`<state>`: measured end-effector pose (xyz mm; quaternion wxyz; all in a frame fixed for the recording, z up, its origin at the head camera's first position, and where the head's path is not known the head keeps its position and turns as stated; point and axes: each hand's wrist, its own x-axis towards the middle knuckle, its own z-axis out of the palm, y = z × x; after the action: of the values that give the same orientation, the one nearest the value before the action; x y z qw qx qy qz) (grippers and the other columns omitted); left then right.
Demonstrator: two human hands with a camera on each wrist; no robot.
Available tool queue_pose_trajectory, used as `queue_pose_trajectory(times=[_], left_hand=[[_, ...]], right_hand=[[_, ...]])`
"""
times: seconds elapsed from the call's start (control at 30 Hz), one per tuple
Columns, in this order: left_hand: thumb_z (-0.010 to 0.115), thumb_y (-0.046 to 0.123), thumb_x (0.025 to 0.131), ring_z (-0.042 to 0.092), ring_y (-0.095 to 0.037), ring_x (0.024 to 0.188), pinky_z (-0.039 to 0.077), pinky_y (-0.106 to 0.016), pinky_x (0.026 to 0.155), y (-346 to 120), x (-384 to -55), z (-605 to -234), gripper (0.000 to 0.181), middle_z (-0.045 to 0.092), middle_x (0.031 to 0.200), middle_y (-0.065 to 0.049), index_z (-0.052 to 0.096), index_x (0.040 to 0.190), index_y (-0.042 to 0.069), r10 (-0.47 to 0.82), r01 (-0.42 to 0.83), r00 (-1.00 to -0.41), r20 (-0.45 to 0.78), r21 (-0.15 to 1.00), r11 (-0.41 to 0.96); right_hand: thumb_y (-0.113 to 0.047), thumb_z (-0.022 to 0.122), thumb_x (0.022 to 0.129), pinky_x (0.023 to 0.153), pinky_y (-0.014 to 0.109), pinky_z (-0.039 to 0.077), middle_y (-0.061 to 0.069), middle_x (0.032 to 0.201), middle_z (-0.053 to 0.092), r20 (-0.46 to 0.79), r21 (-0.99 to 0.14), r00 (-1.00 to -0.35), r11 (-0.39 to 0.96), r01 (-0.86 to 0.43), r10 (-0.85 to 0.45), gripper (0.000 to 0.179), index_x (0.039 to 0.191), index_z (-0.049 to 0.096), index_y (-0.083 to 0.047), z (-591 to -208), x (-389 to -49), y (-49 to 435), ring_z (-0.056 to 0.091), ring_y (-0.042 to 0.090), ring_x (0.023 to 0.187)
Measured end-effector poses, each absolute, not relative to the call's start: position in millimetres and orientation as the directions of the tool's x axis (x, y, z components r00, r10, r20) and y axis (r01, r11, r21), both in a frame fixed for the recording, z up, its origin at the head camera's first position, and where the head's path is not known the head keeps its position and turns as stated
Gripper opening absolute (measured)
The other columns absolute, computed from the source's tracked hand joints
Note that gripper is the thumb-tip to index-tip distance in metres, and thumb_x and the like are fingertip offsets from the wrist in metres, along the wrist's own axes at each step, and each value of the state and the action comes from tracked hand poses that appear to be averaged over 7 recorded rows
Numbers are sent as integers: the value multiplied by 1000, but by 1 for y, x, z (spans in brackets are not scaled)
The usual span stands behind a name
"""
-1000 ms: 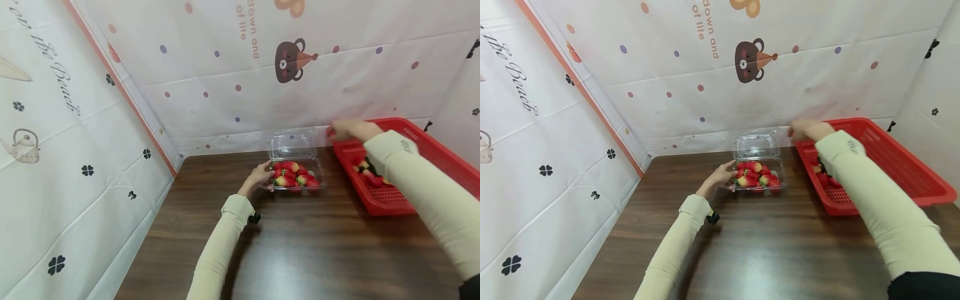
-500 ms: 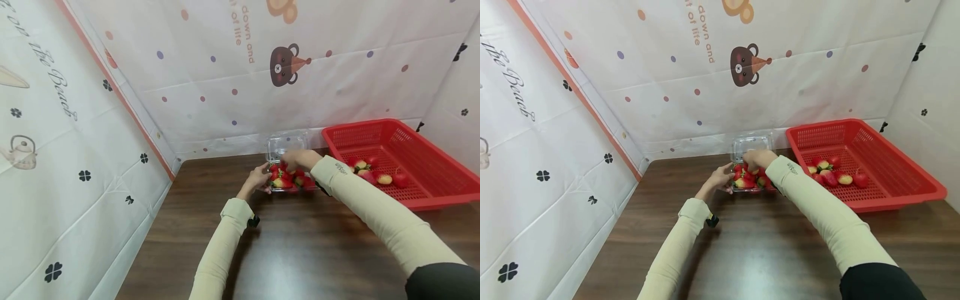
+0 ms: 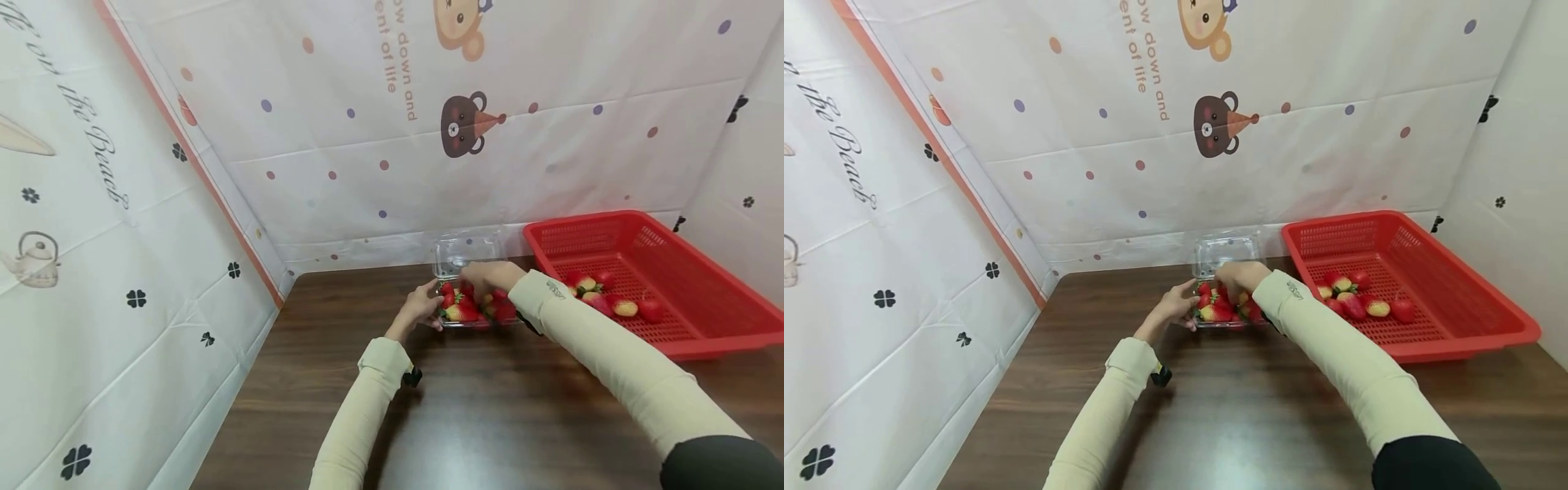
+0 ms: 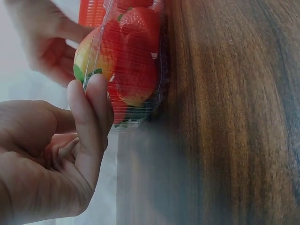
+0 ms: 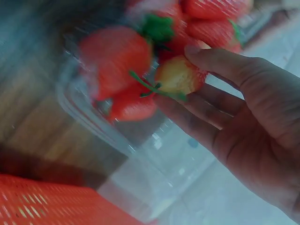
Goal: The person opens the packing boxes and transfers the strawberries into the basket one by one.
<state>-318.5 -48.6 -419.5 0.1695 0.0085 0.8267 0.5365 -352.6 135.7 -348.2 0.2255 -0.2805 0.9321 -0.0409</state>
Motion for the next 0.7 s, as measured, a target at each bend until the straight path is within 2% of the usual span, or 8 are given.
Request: queue_pose_trajectory(times=[0.1, 0.2, 0.33, 0.47, 0.6, 0.7], left_hand=[[56, 14, 105, 59, -13, 40, 66, -45, 67, -53, -319, -419, 58, 53, 54, -7, 37, 160, 21, 186, -167, -945, -270, 883, 438], [56, 15, 106, 59, -12, 41, 66, -41, 62, -57, -321, -417, 59, 54, 54, -6, 36, 161, 21, 192, -163, -943, -270, 882, 442], [55, 15, 106, 58, -11, 40, 63, -34, 53, -60, -323, -414, 59, 53, 55, -6, 35, 161, 21, 191, -150, -947, -260, 880, 451], [55, 15, 106, 57, -11, 39, 64, -36, 54, -61, -325, -411, 59, 52, 55, -6, 34, 161, 20, 189, -127, -951, -244, 868, 480], [55, 14, 106, 56, -10, 39, 64, -38, 55, -60, -323, -412, 60, 53, 56, -6, 33, 161, 17, 197, -103, -954, -227, 863, 495], [55, 14, 106, 56, -12, 39, 61, -34, 49, -60, -319, -414, 60, 54, 58, -8, 33, 161, 17, 198, -110, -953, -229, 871, 479]], right_hand=[[3, 74, 84, 75, 29, 61, 16, 118, 68, -377, -235, -729, 820, -522, -572, 45, 128, 65, 0, -332, -357, 137, 61, 22, 93], [4, 72, 83, 73, 31, 61, 20, 117, 66, -324, -207, -732, 799, -564, -600, 43, 126, 64, 3, -308, -364, 145, 62, 25, 93], [6, 68, 83, 72, 33, 59, 21, 109, 65, -243, -172, -761, 798, -577, -602, 43, 125, 64, 5, -276, -371, 166, 60, 26, 89], [6, 69, 84, 75, 38, 60, 19, 106, 65, -218, -182, -813, 841, -510, -540, 44, 128, 62, 5, -251, -374, 198, 59, 28, 89], [9, 70, 81, 77, 44, 62, 22, 110, 66, -195, -159, -841, 863, -480, -504, 43, 124, 64, 6, -243, -377, 236, 62, 31, 93], [12, 72, 78, 75, 45, 63, 23, 107, 68, -163, -131, -853, 868, -479, -495, 41, 119, 66, 7, -251, -377, 264, 65, 32, 91]])
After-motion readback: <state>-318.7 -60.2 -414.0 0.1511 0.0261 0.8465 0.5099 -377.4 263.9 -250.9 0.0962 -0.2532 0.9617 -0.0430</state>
